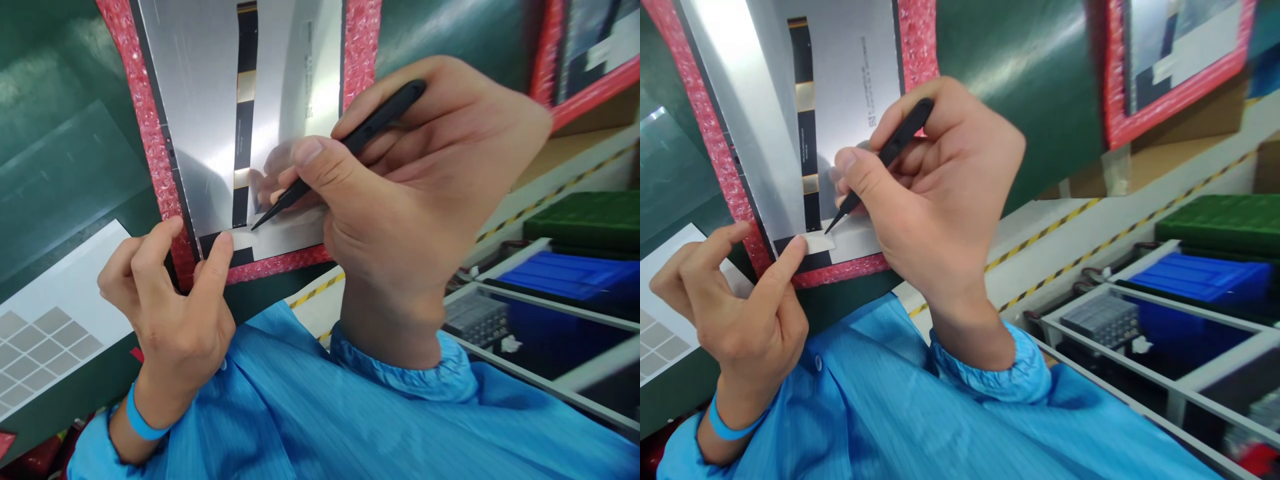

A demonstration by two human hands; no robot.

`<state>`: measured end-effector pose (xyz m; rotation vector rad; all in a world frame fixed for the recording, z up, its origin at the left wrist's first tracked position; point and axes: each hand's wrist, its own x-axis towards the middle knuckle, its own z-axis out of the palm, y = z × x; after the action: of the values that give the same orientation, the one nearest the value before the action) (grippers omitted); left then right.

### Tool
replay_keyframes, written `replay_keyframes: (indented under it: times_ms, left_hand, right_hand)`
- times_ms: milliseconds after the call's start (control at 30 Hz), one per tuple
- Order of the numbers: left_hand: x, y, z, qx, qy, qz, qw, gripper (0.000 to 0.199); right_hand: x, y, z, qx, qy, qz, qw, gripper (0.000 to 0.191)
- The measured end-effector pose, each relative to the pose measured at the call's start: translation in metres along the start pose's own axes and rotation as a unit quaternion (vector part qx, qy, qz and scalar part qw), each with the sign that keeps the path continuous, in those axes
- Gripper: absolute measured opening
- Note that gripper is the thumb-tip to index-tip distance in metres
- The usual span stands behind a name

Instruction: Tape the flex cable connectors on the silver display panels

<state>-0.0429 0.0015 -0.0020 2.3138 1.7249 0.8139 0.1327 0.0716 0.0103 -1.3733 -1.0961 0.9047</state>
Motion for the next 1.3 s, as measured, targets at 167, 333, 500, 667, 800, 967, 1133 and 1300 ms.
replay_keyframes:
  times_ms: [167, 333, 500, 667, 800, 967, 1133, 1300]
  left_hand:
    - [0.001, 0.000, 0.000, 0.012, -0.006, -0.006, 1.000, 0.037]
    - [0.000, 0.009, -0.007, 0.051, -0.031, -0.015, 0.998, 0.040]
    - [-0.003, 0.027, -0.006, 0.114, -0.076, -0.005, 0.991, 0.041]
    - [-0.005, 0.037, 0.007, 0.133, -0.122, 0.022, 0.983, 0.061]
    - [-0.012, 0.034, 0.000, 0.140, -0.122, -0.044, 0.982, 0.053]
    - [-0.016, 0.010, -0.019, 0.110, -0.065, -0.116, 0.985, 0.045]
    - [0.023, -0.009, -0.029, -0.143, -0.046, -0.325, 0.934, 0.066]
    - [0.060, -0.010, -0.023, -0.304, -0.052, -0.410, 0.859, 0.068]
  right_hand:
    - [-0.002, -0.006, 0.003, -0.038, 0.014, -0.005, 0.999, 0.028]
    - [-0.001, -0.004, 0.002, -0.060, 0.047, -0.020, 0.997, 0.030]
    - [0.000, 0.014, -0.002, 0.034, 0.085, -0.016, 0.996, 0.024]
    - [0.003, 0.031, -0.001, 0.095, 0.113, -0.026, 0.989, 0.028]
    - [0.003, 0.035, 0.001, 0.107, 0.135, -0.038, 0.984, 0.023]
    - [0.002, 0.033, 0.002, 0.114, 0.124, 0.008, 0.986, 0.024]
    - [0.005, 0.032, 0.007, 0.172, 0.114, 0.052, 0.977, 0.027]
    - [0.012, 0.039, 0.010, 0.223, 0.142, 0.094, 0.960, 0.032]
